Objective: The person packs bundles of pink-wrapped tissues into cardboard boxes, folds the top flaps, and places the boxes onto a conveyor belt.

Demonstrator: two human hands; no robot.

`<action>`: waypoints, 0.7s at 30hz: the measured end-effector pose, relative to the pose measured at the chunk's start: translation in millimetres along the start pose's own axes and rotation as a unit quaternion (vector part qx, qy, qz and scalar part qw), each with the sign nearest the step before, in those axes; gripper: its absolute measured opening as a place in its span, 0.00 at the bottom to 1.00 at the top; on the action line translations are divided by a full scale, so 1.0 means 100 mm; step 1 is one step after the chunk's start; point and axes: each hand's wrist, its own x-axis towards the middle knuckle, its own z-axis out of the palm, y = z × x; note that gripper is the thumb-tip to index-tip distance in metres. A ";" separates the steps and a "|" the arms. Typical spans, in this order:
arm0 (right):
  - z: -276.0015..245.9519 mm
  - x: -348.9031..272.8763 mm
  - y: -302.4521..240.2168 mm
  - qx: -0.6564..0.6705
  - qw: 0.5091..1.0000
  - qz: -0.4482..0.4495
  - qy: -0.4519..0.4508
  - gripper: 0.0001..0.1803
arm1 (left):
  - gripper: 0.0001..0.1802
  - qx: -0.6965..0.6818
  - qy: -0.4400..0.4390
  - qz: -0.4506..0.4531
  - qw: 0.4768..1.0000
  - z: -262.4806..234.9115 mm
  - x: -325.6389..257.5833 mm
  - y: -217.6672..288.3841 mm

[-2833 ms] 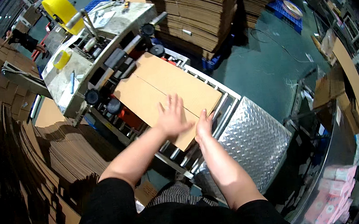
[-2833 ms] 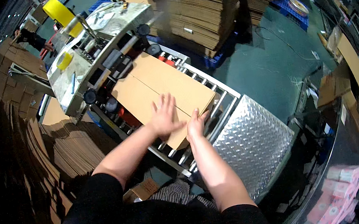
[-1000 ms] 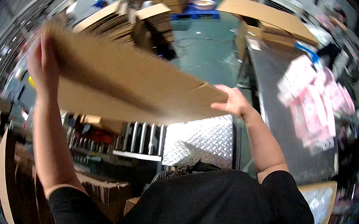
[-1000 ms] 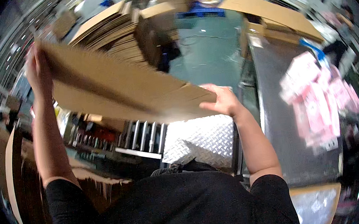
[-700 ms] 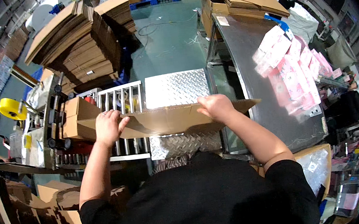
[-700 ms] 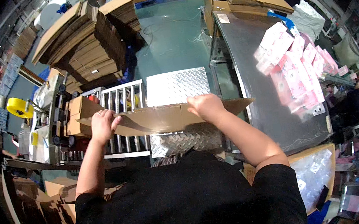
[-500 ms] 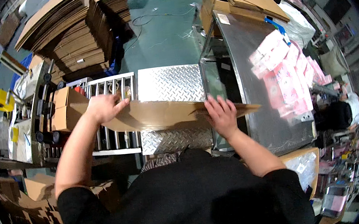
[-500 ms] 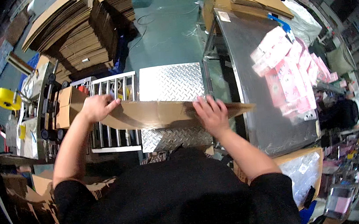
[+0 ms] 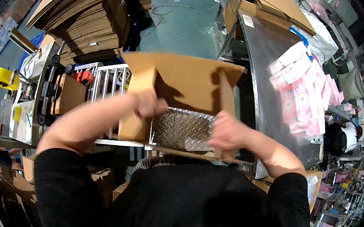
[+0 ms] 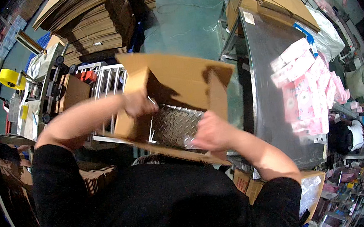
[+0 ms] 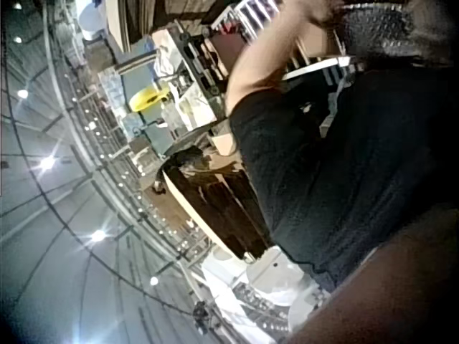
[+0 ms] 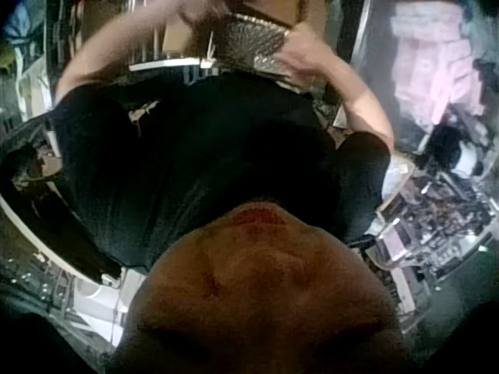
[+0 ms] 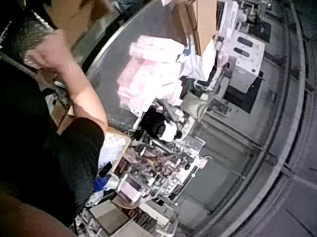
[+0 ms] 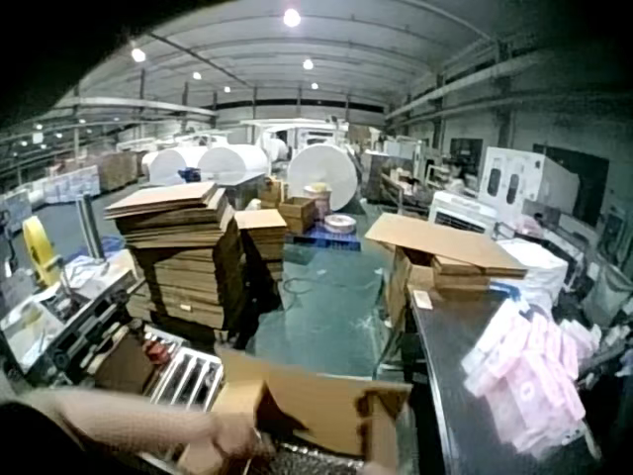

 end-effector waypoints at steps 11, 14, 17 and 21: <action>-0.30 0.56 0.92 -0.159 0.940 0.275 -0.126 0.19 | 0.55 0.048 0.379 0.000 0.924 1.04 0.23 0.23; -0.50 -0.10 1.61 -0.155 0.907 0.339 -0.195 0.25 | 0.52 0.055 0.460 -0.002 0.886 1.32 0.66 0.53; 0.33 -0.43 0.81 -0.168 0.929 0.300 -0.136 0.29 | 0.55 -0.028 0.422 -0.087 0.902 1.32 0.60 0.74; 0.20 -0.35 0.75 -0.087 0.878 0.447 0.146 0.33 | 0.50 -0.059 0.311 -0.157 0.935 1.51 0.34 -0.35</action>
